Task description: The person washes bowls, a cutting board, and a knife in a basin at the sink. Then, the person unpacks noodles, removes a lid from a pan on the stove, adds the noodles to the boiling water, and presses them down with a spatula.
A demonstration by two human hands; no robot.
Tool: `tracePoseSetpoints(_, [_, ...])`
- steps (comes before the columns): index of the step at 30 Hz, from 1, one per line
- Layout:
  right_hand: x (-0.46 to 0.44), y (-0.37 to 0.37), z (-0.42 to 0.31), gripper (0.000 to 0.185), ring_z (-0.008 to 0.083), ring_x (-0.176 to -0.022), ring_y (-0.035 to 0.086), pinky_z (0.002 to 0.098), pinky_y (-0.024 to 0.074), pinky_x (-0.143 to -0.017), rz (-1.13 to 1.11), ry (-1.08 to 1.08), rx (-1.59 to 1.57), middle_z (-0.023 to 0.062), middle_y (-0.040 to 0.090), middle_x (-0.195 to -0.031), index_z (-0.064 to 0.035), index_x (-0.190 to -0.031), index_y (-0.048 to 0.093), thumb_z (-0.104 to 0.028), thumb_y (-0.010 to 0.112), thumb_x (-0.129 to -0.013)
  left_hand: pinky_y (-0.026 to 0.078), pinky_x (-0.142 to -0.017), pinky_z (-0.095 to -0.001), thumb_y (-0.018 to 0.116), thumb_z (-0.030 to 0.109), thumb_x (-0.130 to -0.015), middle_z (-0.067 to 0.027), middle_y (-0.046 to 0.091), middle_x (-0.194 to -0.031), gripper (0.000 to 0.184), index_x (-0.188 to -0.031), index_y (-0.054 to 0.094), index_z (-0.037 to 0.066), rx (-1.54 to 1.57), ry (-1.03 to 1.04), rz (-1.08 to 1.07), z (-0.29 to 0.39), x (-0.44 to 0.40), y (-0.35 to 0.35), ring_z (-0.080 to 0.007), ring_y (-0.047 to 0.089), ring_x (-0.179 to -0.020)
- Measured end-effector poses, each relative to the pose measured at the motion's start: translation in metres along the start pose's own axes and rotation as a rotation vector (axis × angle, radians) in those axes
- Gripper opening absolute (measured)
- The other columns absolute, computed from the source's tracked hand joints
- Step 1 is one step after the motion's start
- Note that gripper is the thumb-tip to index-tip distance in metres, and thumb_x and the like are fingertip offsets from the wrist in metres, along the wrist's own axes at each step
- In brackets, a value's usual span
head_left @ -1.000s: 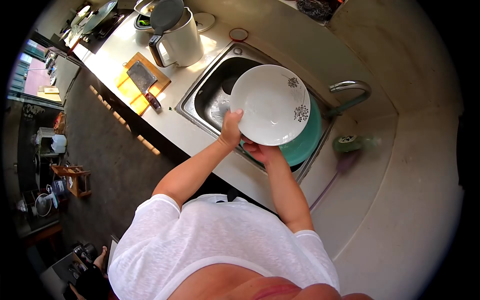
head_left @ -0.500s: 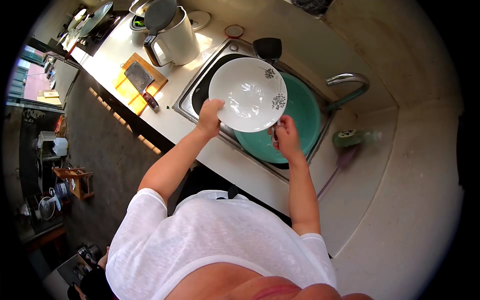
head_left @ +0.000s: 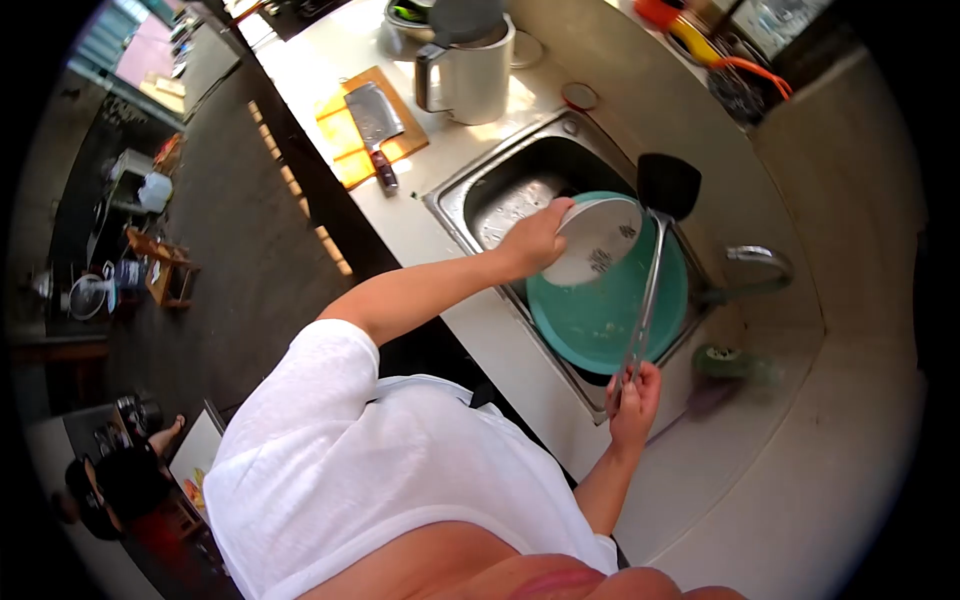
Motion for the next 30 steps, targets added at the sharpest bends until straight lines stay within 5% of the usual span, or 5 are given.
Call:
tracePoseSetpoints(5, [0.060,0.028,0.014,0.024,0.0127,-0.056,0.049,0.0226,0.0401,-0.046,-0.123,0.106,-0.138,0.0048,0.046,-0.077,-0.0048,-0.094,0.040,-0.011,0.055,-0.076,0.039,-0.087,-0.0330,0.046,0.024,-0.083,-0.0107,0.046,-0.118,0.053,-0.128,0.028,0.004,0.671,-0.362,0.082,-0.038,0.043,-0.028,-0.0204,0.046,-0.106])
tracePoseSetpoints(10, [0.069,0.090,0.017,0.023,0.0123,-0.056,0.049,0.0222,0.0394,-0.046,-0.226,0.209,-0.062,0.0049,0.048,-0.075,-0.0034,-0.091,0.041,-0.012,0.056,-0.075,0.039,-0.088,-0.0293,0.041,0.027,-0.090,-0.0074,0.045,-0.119,0.046,-0.129,0.027,0.005,1.132,-0.320,0.048,-0.072,0.082,-0.083,-0.0152,0.046,-0.105])
tracePoseSetpoints(20, [-0.010,0.332,0.064,0.018,0.0104,-0.054,0.050,0.0213,0.0397,-0.047,-0.470,0.306,-0.133,0.0074,0.053,-0.070,-0.0026,-0.095,0.043,-0.008,0.047,-0.078,0.043,-0.069,-0.0243,0.035,0.041,-0.091,-0.0058,0.052,-0.096,0.047,-0.118,0.040,0.002,0.956,-0.113,0.478,-0.200,0.077,-0.305,-0.0111,0.050,-0.081])
tracePoseSetpoints(22, [-0.033,0.391,0.074,0.017,0.0083,-0.052,0.048,0.0192,0.0379,-0.043,-0.553,0.304,-0.174,0.0084,0.055,-0.073,-0.0030,-0.096,0.043,-0.009,0.046,-0.080,0.043,-0.073,-0.0281,0.037,0.042,-0.090,-0.0060,0.051,-0.105,0.047,-0.118,0.040,0.005,0.890,-0.392,0.312,-0.239,0.064,-0.347,-0.0128,0.051,-0.091])
tracePoseSetpoints(30, [-0.132,0.580,0.104,0.038,0.0080,-0.053,0.049,0.0176,0.0364,-0.041,-0.726,0.336,-0.124,0.0119,0.059,-0.090,-0.0031,-0.123,0.034,-0.023,0.039,-0.091,0.050,-0.071,-0.0434,0.036,0.035,-0.091,-0.0112,0.052,-0.103,0.040,-0.110,0.045,0.000,1.107,-0.601,0.687,-0.345,-0.028,-0.469,-0.0227,0.056,-0.089])
Point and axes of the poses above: each hand's wrist, its own x-axis away from the middle knuckle, its own y-axis out of the palm, z = x × y, the point moved 6 cm from there along -x, towards the middle knuckle
